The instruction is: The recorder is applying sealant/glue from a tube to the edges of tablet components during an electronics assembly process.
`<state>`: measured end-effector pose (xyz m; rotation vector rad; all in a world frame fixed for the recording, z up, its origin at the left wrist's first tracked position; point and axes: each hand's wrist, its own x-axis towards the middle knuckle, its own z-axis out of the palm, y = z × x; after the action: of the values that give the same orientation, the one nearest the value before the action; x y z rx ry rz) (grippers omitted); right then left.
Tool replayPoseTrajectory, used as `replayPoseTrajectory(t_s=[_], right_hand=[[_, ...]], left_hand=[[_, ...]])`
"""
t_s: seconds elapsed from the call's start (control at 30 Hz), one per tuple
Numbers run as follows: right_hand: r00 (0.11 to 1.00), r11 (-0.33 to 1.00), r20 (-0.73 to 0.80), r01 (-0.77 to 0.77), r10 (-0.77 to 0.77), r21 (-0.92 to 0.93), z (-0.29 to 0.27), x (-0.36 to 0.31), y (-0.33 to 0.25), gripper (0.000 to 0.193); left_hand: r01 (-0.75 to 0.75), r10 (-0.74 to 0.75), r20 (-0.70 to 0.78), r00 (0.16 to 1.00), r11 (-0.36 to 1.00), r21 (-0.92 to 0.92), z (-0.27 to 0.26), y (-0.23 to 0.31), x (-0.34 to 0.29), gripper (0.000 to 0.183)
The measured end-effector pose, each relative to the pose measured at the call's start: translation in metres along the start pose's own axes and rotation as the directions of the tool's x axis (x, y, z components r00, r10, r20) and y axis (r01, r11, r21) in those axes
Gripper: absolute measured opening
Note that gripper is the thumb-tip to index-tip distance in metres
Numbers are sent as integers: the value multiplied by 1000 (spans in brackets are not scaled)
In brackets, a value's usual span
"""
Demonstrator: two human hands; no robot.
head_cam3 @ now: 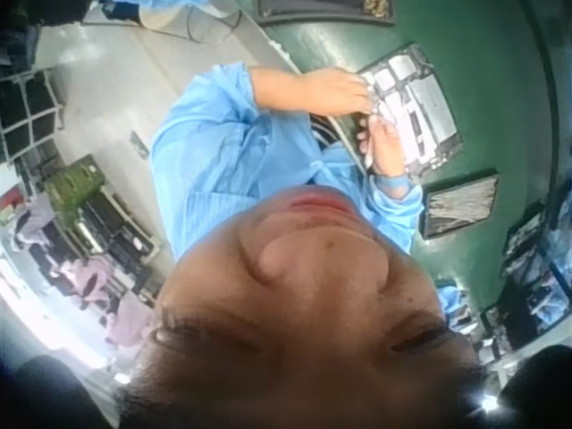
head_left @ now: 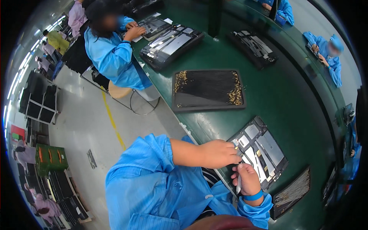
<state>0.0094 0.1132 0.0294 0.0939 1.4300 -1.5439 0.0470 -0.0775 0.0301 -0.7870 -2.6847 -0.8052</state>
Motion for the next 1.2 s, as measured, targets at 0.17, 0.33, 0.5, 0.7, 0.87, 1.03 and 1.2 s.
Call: replayPoseTrajectory(t_s=[0.17, 0.33, 0.5, 0.7, 0.87, 1.03, 1.2], right_hand=[[998, 999, -50, 29, -27, 27, 7, -2, -2, 22], [990, 996, -138, -5, 17, 92, 12, -3, 1, 25], [989, 989, -143, -18, 39, 147, 13, -3, 4, 26], [823, 931, -437, 300, -364, -210, 23, -18, 11, 21], [524, 648, -398, 485, -753, -587, -2, -26, 54, 21], [325, 183, 0, 532, -946, -827, -10, -23, 65, 37], [378, 364, -172, 527, -910, -768, -16, -29, 57, 34]], left_hand=[[18, -20, -27, 999, 998, -59, 6, -1, -1, 13], [-20, 20, -3, 1000, 997, -70, 7, -3, -2, 18], [-16, 13, -79, 997, 999, -40, 7, 2, -2, 16], [19, -18, -135, 991, 1000, 8, 14, 5, -1, 16], [-7, 15, -150, 989, 998, 55, 22, 5, 2, 14], [25, -28, 25, 999, 994, 109, 16, -1, 13, 14], [11, 5, -146, 989, 994, 109, 30, 1, 19, 26]])
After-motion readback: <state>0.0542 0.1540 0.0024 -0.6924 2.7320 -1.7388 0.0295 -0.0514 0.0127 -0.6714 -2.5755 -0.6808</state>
